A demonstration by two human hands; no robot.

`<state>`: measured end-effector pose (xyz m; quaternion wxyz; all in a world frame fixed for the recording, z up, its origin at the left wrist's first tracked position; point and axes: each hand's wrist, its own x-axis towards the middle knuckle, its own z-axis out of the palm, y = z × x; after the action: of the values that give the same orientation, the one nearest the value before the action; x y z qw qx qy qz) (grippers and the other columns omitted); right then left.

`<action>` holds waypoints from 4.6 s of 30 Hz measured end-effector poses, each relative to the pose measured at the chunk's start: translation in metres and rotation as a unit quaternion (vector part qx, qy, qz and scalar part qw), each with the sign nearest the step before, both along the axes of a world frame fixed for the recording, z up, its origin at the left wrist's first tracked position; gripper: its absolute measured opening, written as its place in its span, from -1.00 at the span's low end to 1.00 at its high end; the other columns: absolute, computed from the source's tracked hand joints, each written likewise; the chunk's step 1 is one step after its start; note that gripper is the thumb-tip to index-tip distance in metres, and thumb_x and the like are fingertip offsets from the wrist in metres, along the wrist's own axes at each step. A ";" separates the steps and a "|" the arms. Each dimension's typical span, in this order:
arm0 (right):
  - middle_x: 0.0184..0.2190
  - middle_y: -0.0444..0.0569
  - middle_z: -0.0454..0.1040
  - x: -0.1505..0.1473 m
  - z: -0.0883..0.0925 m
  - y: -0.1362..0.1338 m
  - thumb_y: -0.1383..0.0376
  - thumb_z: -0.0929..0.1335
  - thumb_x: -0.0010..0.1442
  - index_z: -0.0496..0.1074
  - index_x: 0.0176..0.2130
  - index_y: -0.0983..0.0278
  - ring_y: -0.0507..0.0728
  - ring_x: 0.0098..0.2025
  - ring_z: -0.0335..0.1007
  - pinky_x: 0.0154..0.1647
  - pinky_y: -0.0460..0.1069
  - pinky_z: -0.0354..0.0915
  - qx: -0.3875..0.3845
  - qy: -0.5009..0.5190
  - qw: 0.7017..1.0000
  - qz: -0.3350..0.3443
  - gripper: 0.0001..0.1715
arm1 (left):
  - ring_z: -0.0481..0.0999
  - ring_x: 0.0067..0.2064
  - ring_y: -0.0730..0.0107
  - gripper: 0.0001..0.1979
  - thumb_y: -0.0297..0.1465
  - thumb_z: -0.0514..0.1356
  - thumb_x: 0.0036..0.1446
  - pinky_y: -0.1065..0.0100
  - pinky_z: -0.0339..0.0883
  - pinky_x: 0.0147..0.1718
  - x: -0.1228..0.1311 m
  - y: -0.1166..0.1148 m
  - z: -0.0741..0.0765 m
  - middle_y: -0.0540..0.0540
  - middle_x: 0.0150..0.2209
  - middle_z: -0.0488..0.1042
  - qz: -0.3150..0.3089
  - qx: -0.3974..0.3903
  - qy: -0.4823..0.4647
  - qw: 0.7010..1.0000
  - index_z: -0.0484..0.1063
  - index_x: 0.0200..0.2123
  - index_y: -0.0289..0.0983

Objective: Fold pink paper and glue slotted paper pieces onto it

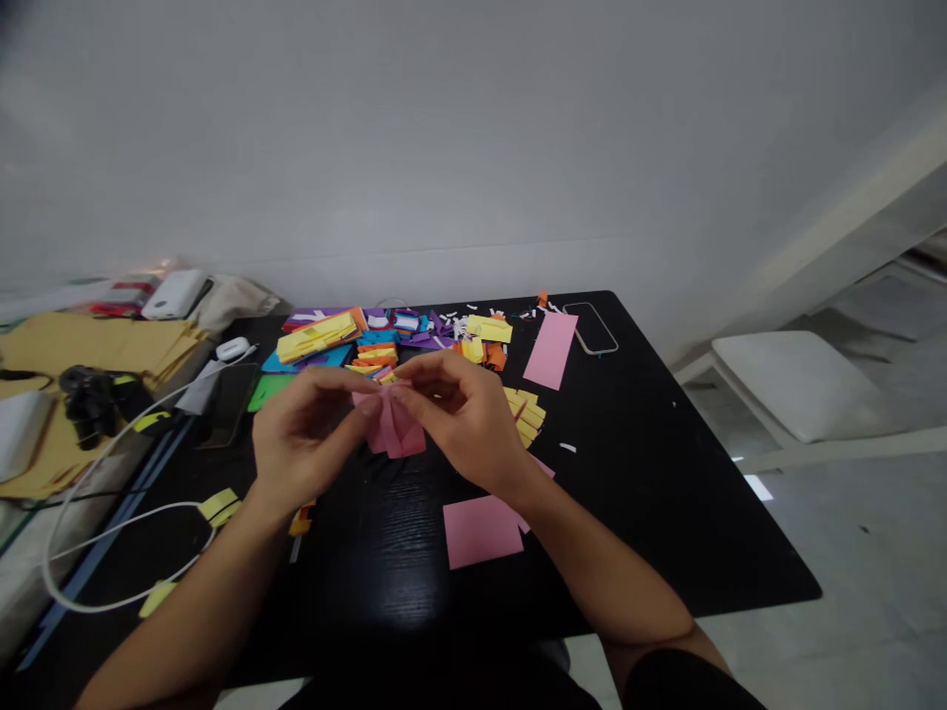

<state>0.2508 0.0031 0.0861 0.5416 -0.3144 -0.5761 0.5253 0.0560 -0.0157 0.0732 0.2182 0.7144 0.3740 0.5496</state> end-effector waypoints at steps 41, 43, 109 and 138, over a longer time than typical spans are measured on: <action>-0.28 -0.08 0.73 0.004 0.001 0.000 0.18 0.60 0.25 0.68 -0.17 0.16 0.16 -0.17 0.73 -0.03 0.10 0.65 -0.001 -0.040 0.999 -0.029 -0.84 | 0.35 -0.52 0.49 -0.85 -0.29 0.30 0.36 0.41 0.21 -0.55 0.005 0.007 0.000 0.03 -0.48 0.46 0.011 -0.116 0.005 0.993 0.55 -0.27 -0.22; -0.28 -0.07 0.73 0.003 0.001 0.000 0.19 0.60 0.24 0.69 -0.18 0.16 0.16 -0.17 0.73 -0.03 0.10 0.65 -0.002 -0.043 0.998 -0.039 -0.85 | 0.35 -0.53 0.49 -0.82 -0.26 0.31 0.37 0.42 0.22 -0.55 0.007 0.007 0.000 0.03 -0.49 0.46 0.008 -0.127 -0.014 0.992 0.55 -0.28 -0.22; -0.43 -0.10 0.61 0.014 0.003 0.012 0.04 0.62 0.18 0.71 -0.29 0.21 0.06 -0.39 0.50 -0.36 -0.02 0.42 -0.019 -0.110 0.993 0.033 -0.70 | 0.28 -0.53 0.54 -0.74 -0.34 0.35 0.31 0.46 0.13 -0.56 -0.011 0.011 0.020 0.07 -0.55 0.41 -0.036 -0.093 0.052 0.994 0.48 -0.45 -0.25; -0.29 -0.13 0.64 -0.007 -0.006 0.006 0.09 0.67 0.11 0.64 -0.25 0.16 0.06 -0.23 0.59 -0.13 -0.02 0.56 -0.036 0.025 0.999 -0.010 -0.69 | 0.61 -0.21 0.30 -0.83 -0.24 0.53 0.14 0.26 0.55 -0.21 0.003 0.017 0.004 -0.09 -0.26 0.62 -0.074 -0.166 -0.172 0.968 0.68 -0.36 -0.17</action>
<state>0.2438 0.0094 0.0805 0.5494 -0.3265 -0.5401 0.5475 0.0591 0.0012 0.0769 0.4347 0.5885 0.3628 0.5770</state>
